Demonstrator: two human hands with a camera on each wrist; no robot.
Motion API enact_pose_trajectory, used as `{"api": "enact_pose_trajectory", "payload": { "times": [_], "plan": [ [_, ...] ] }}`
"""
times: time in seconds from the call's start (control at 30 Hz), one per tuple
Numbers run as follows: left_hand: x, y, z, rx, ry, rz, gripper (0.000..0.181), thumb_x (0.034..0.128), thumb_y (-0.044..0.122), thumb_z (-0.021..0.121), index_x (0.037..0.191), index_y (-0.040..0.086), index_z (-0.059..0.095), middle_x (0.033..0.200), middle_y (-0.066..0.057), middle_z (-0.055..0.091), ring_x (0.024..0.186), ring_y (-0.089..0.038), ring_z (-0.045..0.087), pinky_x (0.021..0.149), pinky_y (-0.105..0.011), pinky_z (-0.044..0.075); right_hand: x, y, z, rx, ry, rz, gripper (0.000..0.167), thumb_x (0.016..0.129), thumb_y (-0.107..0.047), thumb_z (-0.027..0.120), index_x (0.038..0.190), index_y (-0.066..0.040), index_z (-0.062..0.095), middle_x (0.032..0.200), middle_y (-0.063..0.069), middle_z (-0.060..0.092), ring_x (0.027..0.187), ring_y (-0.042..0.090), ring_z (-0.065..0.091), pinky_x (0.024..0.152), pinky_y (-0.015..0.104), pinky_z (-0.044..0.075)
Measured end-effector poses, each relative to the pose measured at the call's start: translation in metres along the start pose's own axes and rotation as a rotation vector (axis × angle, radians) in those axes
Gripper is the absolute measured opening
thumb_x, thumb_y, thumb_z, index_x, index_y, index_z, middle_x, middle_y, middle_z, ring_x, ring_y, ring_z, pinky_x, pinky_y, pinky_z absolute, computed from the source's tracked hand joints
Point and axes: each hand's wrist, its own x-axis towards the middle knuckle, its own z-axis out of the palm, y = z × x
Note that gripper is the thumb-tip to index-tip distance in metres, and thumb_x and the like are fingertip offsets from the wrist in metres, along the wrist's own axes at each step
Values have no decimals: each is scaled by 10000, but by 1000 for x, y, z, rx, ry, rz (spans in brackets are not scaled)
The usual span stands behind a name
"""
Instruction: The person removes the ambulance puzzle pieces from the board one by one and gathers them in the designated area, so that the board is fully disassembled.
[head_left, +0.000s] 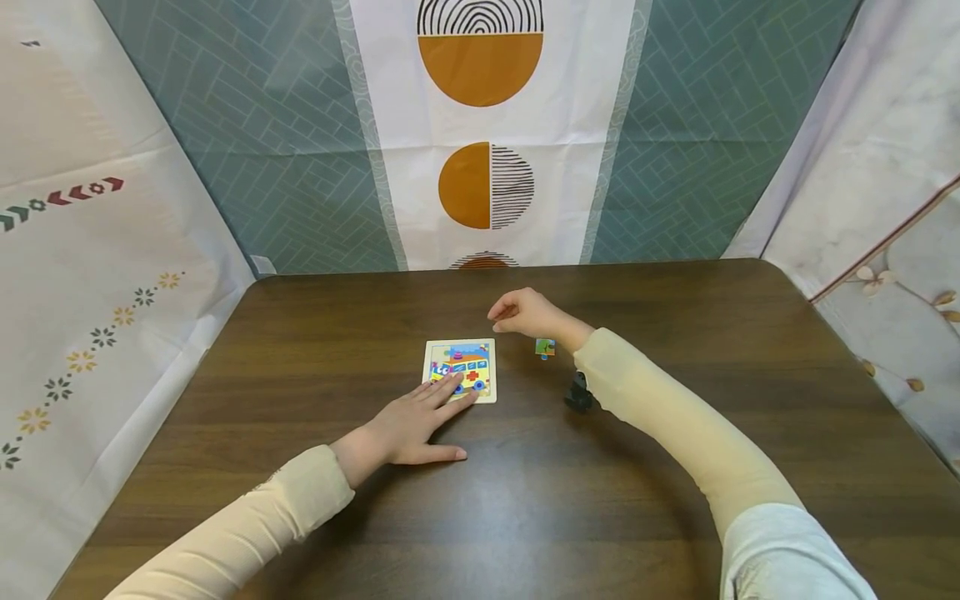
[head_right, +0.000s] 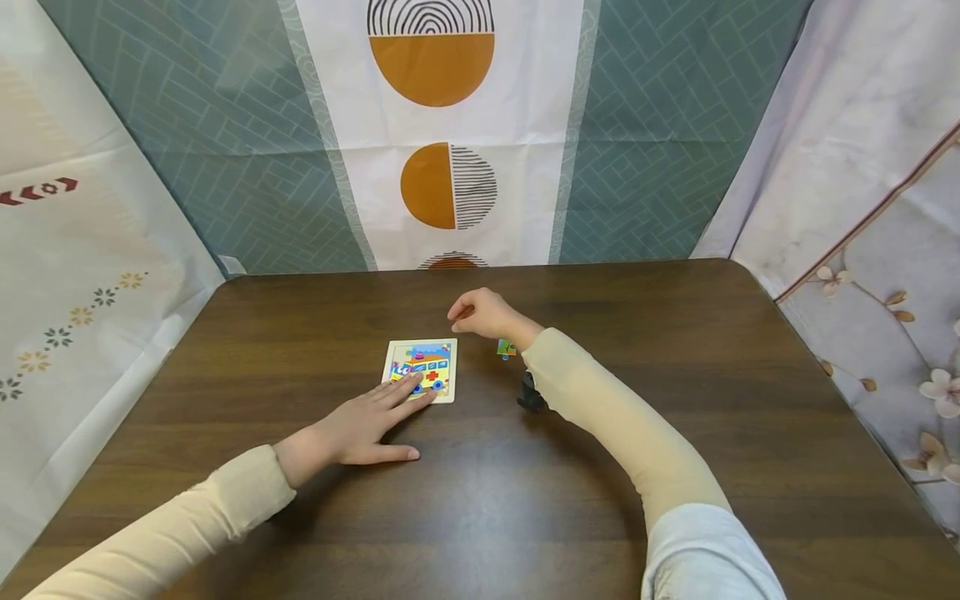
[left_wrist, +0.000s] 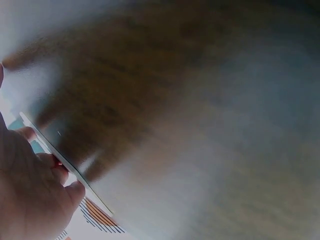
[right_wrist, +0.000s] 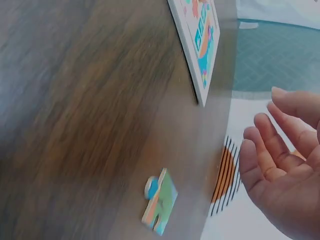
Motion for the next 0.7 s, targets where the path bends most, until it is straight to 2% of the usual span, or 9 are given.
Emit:
{"api": "enact_pose_trajectory", "payload": {
  "times": [0.2, 0.43, 0.7],
  "plan": [
    [0, -1, 0, 1, -11, -3, 817, 891, 650, 460, 1530, 206, 213, 1598, -126, 96, 1467, -289, 135, 1163, -460, 209, 9, -10, 12, -36, -98, -40, 270, 883, -55, 650, 1125, 63, 639, 1146, 198, 650, 1059, 288, 621, 937, 369, 504],
    [-1, 0, -2, 6, -3, 1, 811, 895, 628, 479, 1525, 182, 232, 1592, -140, 116, 1464, -292, 141, 1161, -461, 211, 20, -18, 25, -112, -163, -111, 232, 881, -52, 644, 1093, 42, 662, 1100, 160, 677, 1026, 261, 637, 927, 335, 505],
    [-1, 0, 0, 6, -13, -3, 812, 897, 632, 467, 1527, 181, 225, 1594, -138, 109, 1468, -284, 126, 1164, -460, 205, 29, -24, 41, -202, -201, -104, 190, 905, -68, 617, 1067, -1, 688, 1062, 116, 693, 995, 215, 629, 937, 310, 490]
  ]
}}
